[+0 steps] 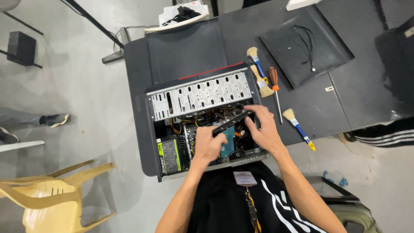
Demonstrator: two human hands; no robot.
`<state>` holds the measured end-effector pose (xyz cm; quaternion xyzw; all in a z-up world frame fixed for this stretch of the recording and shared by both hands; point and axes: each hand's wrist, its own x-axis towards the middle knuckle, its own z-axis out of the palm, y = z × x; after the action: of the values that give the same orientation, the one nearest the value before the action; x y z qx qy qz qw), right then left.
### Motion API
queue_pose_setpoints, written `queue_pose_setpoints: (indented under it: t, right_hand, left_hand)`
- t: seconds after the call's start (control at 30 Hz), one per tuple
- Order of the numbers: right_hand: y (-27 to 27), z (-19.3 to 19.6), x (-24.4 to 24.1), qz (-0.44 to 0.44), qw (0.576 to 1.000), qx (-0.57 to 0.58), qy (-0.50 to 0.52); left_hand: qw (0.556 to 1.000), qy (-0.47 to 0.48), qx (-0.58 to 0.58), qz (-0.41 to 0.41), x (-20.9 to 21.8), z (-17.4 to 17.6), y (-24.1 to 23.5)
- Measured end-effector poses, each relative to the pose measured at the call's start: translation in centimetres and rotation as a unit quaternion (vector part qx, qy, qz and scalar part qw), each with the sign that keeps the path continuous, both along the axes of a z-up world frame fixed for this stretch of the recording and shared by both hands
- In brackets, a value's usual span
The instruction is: The person removes a hard drive from a desktop computer case using a screwdriver, then cleans the drive with a brush. The person places the drive back into the case and continues brushing the interior of the case.
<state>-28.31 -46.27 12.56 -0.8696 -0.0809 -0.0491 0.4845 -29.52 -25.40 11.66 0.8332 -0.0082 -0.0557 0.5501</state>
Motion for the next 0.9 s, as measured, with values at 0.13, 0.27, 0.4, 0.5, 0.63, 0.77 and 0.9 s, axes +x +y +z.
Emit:
queue_pose_setpoints:
  t: [0.13, 0.27, 0.4, 0.5, 0.63, 0.77, 0.9]
  right_hand:
    - [-1.5, -7.8, 1.9, -0.013, 0.976, 0.146, 0.163]
    - [-1.0, -9.2, 5.2, -0.065, 0.952, 0.248, 0.166]
    - [0.0, -4.8, 7.5, -0.101, 0.968, 0.131, 0.190]
    - [-3.0, -1.5, 12.9, -0.222, 0.973, -0.024, -0.053]
    - [-9.3, -15.6, 19.4, -0.167, 0.959, -0.197, 0.117]
    - [-7.7, -19.6, 20.2, -0.065, 0.903, -0.366, 0.216]
    - [-6.3, -18.3, 20.7, -0.098, 0.876, -0.397, 0.255]
  left_hand:
    - [0.983, 0.003, -0.183, 0.017, 2.9, 1.7, 2.1]
    - [0.730, 0.334, -0.568, 0.183, 5.7, 4.0, 1.2]
    - [0.608, 0.395, -0.674, 0.142, 8.7, -1.2, 2.6]
    - [0.606, 0.396, -0.671, 0.160, 10.8, -3.5, 3.1]
    - [0.607, 0.388, -0.673, 0.169, 13.7, -3.2, 2.1]
    - [0.565, 0.372, -0.719, 0.160, 15.2, -4.8, 2.4]
    - [0.555, 0.372, -0.721, 0.183, 15.3, -6.2, 2.4]
